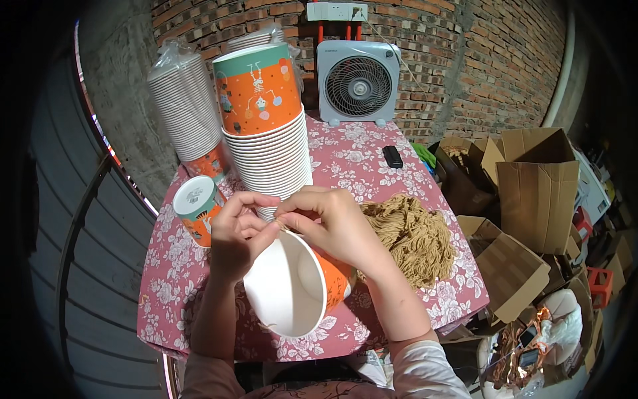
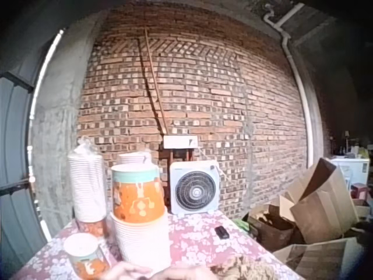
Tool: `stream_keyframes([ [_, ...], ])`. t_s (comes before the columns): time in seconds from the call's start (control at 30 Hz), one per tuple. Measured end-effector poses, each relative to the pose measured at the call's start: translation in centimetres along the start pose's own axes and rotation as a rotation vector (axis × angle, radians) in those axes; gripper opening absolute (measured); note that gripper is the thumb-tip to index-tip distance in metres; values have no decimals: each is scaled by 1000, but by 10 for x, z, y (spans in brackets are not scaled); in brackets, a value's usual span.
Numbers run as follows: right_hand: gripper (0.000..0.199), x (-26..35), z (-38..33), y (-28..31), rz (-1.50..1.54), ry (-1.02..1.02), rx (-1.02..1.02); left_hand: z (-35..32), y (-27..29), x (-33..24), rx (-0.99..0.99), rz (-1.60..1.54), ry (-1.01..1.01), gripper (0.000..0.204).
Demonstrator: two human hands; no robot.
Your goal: Attaching decorative strings to paper cups for assembly.
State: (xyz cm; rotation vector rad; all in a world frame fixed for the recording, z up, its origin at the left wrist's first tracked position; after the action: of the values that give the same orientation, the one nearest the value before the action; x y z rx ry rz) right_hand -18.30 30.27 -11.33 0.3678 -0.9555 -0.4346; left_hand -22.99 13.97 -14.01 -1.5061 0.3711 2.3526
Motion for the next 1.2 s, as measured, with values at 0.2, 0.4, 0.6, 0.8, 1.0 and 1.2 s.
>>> stream_keyframes([
  [0.2, 10, -7, 3, 9, -155, 139, 26, 6, -7, 18, 129, 45, -24, 23],
  [0.4, 8, 3, -2, 7, -229, -71, 66, 6, 0, 16, 120, 187, -221, 19],
  [0.6, 11, 9, -7, -6, -174, -28, 125, -17, 3, -8, 30, 498, -187, 17],
  [0.8, 12, -4, -3, -28, -283, 56, 197, -26, 0, -23, 98, 531, -235, 18],
  [1.0, 12, -9, 1, -36, -87, 32, 281, -30, 6, -27, 133, 460, -236, 13],
  [1.2, 13, -21, 3, -45, 0, 129, 389, -25, 0, -27, 233, 389, 17, 9],
])
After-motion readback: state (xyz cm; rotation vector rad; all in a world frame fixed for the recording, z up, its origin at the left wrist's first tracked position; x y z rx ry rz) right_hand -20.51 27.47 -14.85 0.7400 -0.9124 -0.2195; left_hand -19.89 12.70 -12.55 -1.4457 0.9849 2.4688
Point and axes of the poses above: each hand's wrist, its own z-axis towards the middle knuckle, its own y-axis out of the back of the hand, x = y × z, the point moved 6 cm from there along z, towards the middle knuckle, and after that the axes turned 4 degrees about -z, right-handed, at the moved point
